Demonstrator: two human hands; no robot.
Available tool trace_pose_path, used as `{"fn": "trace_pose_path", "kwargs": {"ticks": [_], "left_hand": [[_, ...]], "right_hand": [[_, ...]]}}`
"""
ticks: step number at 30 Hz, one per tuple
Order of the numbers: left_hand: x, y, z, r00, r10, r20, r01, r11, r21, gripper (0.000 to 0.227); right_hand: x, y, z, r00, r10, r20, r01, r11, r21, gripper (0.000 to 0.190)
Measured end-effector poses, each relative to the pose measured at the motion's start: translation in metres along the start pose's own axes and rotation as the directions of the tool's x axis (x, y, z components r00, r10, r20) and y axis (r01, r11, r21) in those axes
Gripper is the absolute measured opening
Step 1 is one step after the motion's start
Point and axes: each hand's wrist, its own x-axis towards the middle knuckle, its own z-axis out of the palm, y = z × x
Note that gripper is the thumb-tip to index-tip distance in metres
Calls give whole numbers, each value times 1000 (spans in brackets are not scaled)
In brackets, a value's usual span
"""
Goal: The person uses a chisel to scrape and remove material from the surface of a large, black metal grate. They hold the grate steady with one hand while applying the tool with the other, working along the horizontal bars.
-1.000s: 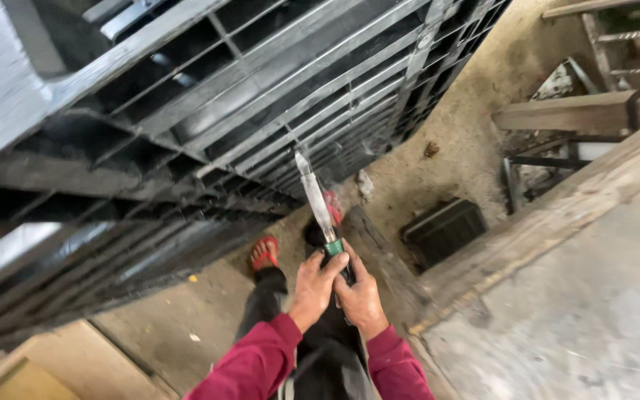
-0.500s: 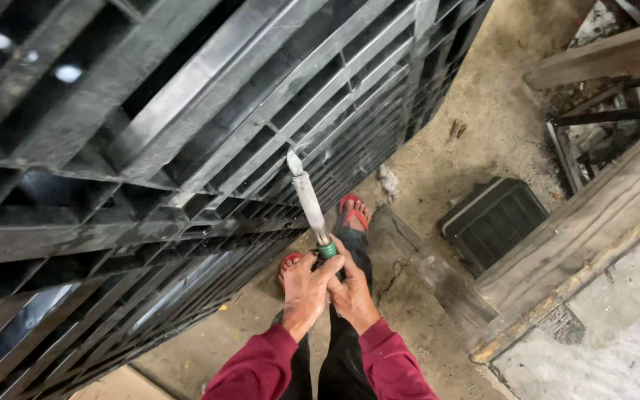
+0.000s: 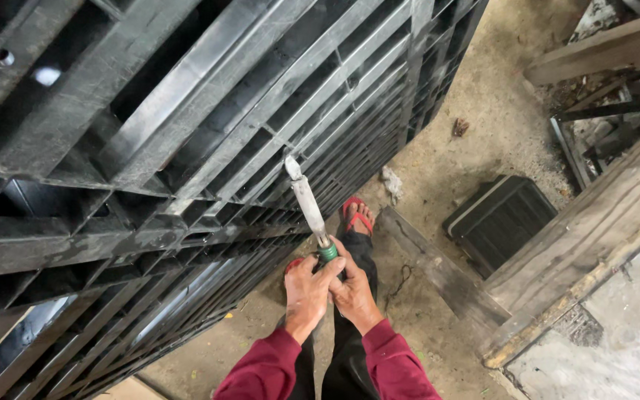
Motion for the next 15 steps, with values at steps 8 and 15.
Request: {"fn": "trace_pose_path", "kwargs": {"ticks": [8, 15], "left_hand": [[7, -9, -1, 973, 230, -27, -225, 967, 115, 33], [4, 7, 2, 996, -92, 22, 92, 995, -22, 32]], "right_hand": [[6, 2, -3, 1000, 2, 0, -2, 995, -96, 68], [7, -5, -3, 999, 16, 37, -15, 1000, -12, 70]]}}
